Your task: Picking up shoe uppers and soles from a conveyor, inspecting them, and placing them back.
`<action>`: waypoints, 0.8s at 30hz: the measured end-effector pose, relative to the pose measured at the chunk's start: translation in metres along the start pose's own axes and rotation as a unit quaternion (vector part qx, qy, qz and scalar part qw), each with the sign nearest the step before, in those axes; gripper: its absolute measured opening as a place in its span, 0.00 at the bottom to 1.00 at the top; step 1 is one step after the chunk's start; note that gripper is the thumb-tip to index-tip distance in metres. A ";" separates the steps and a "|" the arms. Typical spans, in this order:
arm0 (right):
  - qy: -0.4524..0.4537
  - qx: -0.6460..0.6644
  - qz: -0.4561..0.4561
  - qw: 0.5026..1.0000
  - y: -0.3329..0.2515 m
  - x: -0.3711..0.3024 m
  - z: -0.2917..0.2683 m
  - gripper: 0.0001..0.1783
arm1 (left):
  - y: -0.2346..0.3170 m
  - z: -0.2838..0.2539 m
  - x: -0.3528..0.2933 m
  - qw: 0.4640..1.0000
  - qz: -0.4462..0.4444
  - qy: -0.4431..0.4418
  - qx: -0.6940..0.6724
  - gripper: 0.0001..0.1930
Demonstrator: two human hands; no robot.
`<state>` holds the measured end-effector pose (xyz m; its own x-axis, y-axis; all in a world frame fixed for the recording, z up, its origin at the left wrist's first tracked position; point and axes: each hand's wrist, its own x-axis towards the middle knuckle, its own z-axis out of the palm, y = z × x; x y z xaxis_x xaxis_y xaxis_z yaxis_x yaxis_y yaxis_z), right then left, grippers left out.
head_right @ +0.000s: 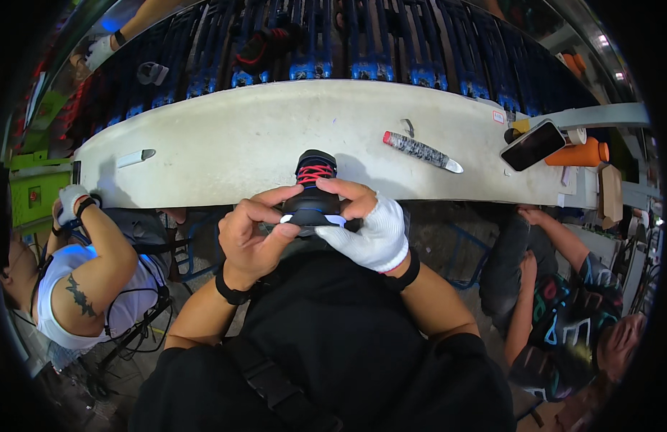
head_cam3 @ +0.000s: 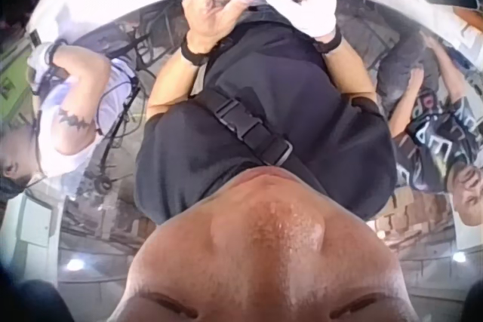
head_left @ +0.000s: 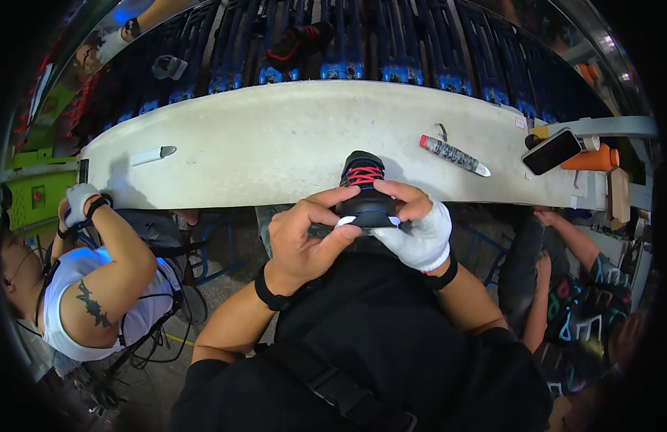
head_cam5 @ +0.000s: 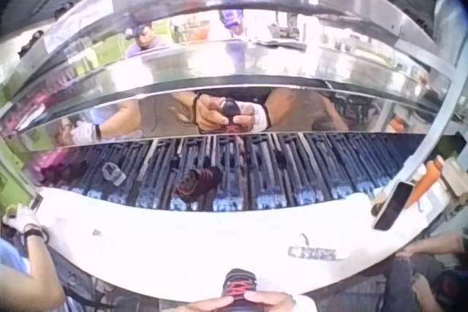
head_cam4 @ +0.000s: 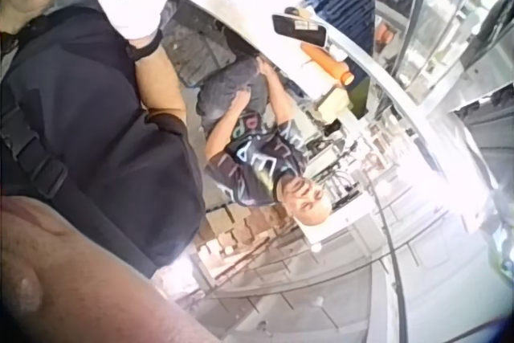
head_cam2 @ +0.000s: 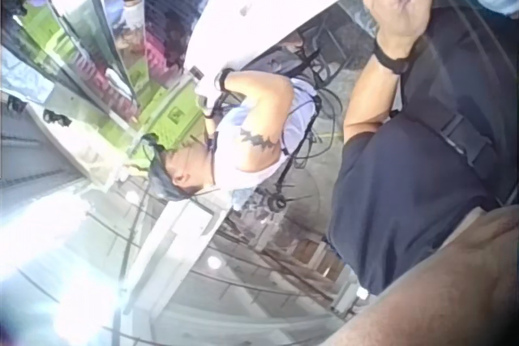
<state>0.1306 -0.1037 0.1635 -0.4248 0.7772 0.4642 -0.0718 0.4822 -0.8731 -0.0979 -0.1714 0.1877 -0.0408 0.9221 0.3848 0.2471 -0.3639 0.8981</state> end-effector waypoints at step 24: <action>-0.066 -0.236 0.141 0.959 0.007 0.007 0.028 0.19 | 0.027 -0.064 0.037 0.914 -0.043 -0.175 0.363 0.44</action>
<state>0.1020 -0.1058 0.1570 -0.4804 0.8606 0.1690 0.4659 0.4136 -0.7822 -0.1550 -0.1557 0.2394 0.1903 0.9751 0.1141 0.8405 -0.2219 0.4943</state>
